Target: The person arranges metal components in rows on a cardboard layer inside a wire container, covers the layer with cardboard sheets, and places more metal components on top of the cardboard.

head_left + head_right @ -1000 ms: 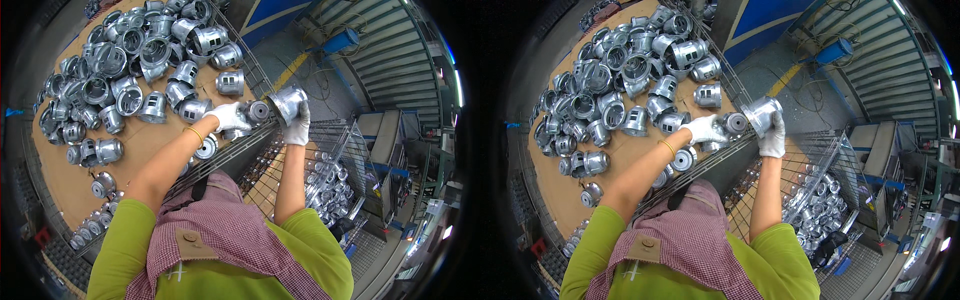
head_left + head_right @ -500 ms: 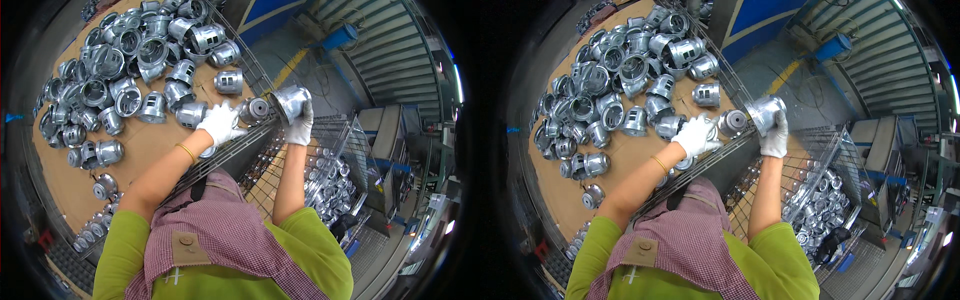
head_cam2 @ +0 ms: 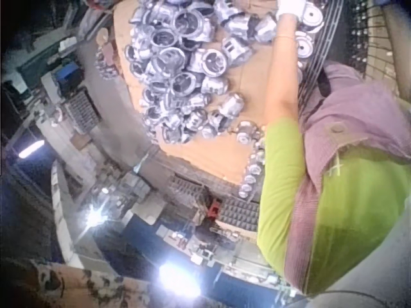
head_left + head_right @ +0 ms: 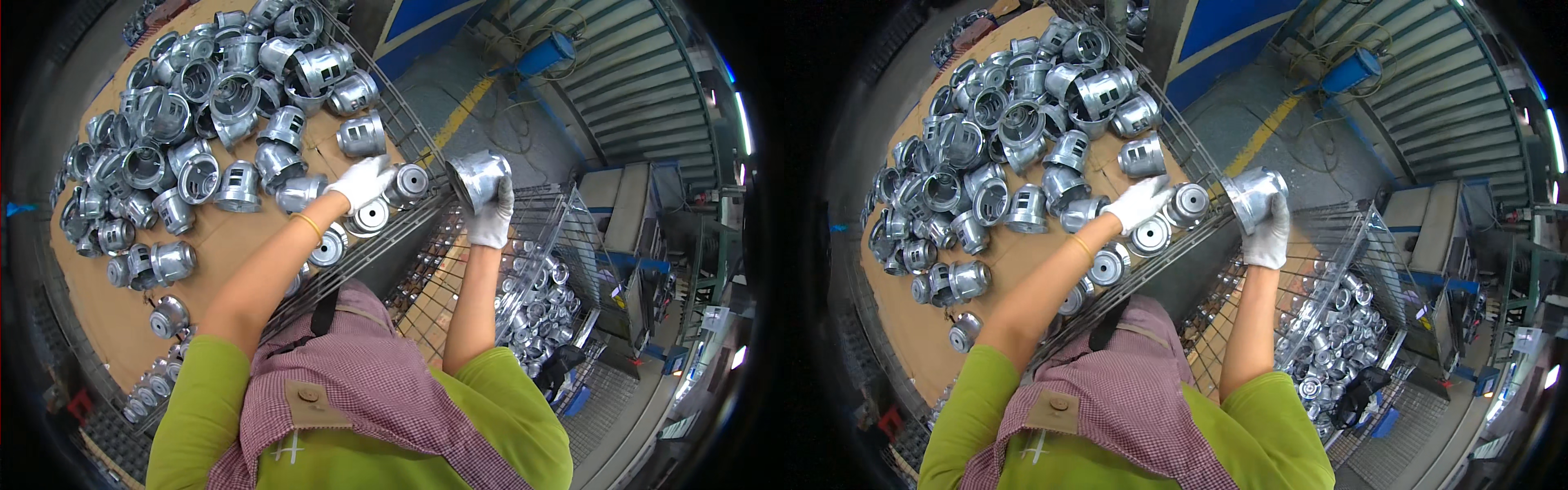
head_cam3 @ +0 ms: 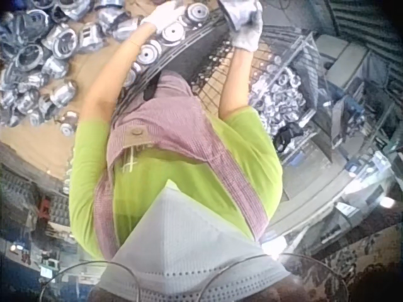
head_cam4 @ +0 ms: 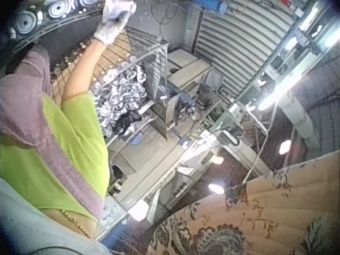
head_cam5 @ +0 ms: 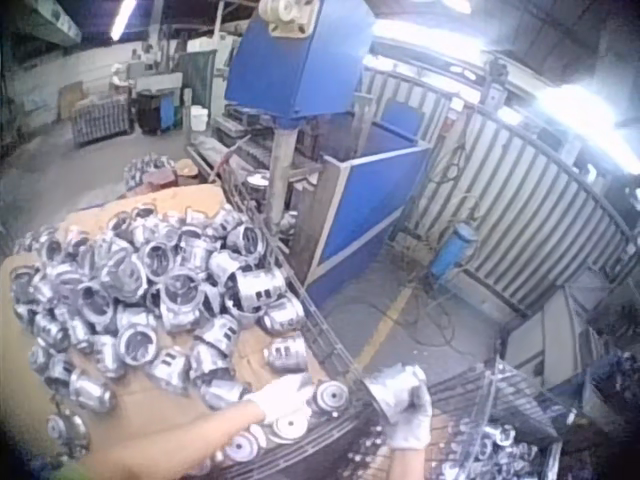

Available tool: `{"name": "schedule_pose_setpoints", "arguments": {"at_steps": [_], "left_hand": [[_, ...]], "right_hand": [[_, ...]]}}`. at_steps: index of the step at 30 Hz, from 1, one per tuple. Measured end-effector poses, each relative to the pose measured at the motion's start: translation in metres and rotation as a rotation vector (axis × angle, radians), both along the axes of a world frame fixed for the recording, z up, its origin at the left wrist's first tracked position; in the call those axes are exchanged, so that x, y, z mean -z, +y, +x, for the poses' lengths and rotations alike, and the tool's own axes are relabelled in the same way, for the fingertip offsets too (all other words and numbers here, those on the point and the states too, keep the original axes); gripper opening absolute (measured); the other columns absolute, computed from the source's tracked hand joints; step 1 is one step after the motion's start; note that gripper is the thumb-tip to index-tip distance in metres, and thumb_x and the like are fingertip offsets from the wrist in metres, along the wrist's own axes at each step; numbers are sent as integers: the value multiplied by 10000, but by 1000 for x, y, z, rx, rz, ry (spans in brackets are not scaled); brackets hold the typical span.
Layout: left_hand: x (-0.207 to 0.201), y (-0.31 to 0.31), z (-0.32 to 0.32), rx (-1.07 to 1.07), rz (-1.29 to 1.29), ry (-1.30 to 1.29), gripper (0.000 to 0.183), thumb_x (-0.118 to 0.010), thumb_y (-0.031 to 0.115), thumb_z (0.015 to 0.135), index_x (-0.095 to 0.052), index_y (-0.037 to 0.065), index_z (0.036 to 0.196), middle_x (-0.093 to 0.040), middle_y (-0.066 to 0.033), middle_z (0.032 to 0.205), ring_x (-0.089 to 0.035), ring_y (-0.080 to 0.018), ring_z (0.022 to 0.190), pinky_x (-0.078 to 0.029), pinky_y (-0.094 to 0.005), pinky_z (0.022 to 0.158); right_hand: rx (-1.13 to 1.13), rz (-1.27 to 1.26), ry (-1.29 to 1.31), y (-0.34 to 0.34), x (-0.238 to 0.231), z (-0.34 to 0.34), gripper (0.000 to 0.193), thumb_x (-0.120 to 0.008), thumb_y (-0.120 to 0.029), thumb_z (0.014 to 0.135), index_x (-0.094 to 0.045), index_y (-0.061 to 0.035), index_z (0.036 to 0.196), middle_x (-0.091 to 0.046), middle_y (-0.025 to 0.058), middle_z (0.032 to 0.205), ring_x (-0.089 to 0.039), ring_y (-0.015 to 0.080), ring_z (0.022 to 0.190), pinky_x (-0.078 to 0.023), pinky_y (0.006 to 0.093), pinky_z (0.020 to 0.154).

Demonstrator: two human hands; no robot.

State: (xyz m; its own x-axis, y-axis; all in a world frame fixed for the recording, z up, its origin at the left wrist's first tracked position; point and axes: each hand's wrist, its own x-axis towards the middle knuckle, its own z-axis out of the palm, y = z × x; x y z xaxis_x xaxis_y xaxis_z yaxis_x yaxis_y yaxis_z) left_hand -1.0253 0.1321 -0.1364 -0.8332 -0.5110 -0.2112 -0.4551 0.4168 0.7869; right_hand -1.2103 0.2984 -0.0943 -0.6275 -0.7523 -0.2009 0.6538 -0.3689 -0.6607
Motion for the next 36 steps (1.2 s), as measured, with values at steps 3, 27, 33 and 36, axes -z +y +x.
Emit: {"name": "schedule_pose_setpoints", "arguments": {"at_steps": [3, 27, 33, 36], "left_hand": [[4, 11, -10, 50, 89, 1, 493, -414, 374, 947, -481, 47, 1310, -526, -265, 1235, -490, -395, 1170, -376, -430, 1010], [-33, -41, 76, -597, -44, 271, 336, -583, 148, 797, -577, -29, 1082, -644, -242, 985, -612, -376, 986, -480, -412, 878], [-23, -46, 48, -329, -138, -43, 291, -576, 160, 779, -594, -28, 1000, -622, -284, 970, -594, -421, 952, -479, -437, 842], [-22, -46, 39, -234, -171, -173, 275, -590, 165, 787, -605, -22, 988, -627, -282, 962, -607, -409, 948, -483, -435, 837]], "right_hand": [[62, 15, 50, 1, -3, 2, 702, -777, -392, 707, -495, -96, 1277, -542, 114, 1268, -513, 325, 1168, -398, 508, 1017], [-258, 996, 1502, -143, -29, 64, 490, -671, -454, 777, -656, -17, 998, -677, 172, 975, -655, 313, 874, -507, 392, 805], [-761, 1048, 1619, -183, -14, 50, 398, -657, -378, 754, -680, -90, 1028, -654, 183, 1047, -618, 335, 1000, -481, 387, 885], [-660, 896, 1766, -185, -38, 42, 379, -669, -320, 743, -664, -94, 1047, -652, 178, 1032, -618, 341, 975, -483, 389, 857]]}}
